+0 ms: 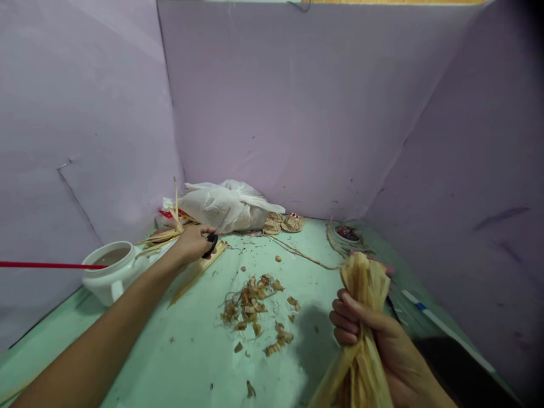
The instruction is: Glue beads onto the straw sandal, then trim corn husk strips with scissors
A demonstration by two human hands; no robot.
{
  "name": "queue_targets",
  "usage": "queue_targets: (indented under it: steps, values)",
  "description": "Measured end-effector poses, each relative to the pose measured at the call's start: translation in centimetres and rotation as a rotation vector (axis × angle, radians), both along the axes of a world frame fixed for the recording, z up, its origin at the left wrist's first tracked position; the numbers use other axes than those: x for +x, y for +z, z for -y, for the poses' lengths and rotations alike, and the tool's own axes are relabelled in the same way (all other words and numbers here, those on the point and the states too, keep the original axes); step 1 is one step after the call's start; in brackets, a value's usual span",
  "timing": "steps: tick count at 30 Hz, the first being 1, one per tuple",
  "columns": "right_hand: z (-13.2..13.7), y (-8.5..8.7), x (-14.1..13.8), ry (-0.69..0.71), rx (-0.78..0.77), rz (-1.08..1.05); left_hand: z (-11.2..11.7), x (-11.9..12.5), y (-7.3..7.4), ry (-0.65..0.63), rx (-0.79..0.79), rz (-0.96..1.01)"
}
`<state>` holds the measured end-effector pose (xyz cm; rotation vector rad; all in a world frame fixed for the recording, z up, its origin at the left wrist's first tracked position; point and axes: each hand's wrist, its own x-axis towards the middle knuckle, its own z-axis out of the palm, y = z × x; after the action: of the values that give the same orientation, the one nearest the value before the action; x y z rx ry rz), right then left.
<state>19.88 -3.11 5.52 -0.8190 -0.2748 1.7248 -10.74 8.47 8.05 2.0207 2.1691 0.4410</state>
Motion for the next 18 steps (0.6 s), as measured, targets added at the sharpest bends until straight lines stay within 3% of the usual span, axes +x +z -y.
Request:
queue_targets:
  steps: [4,11,13,18]
  values:
    - [-0.1,-0.2,-0.5,0.029,-0.011,0.014,0.5,-0.4,0.5,0.038,0.016,-0.081]
    - [0.1,-0.3,-0.4,0.048,-0.015,0.051,1.9,1.5,-2.9,0.048,-0.072,-0.228]
    - [0.1,-0.4,-0.3,0.052,-0.02,0.06,2.0,2.1,-2.6,0.043,-0.05,-0.254]
    - [0.1,-0.6,-0.6,0.07,0.009,0.083,2.1,2.0,-0.1,0.078,0.043,-0.313]
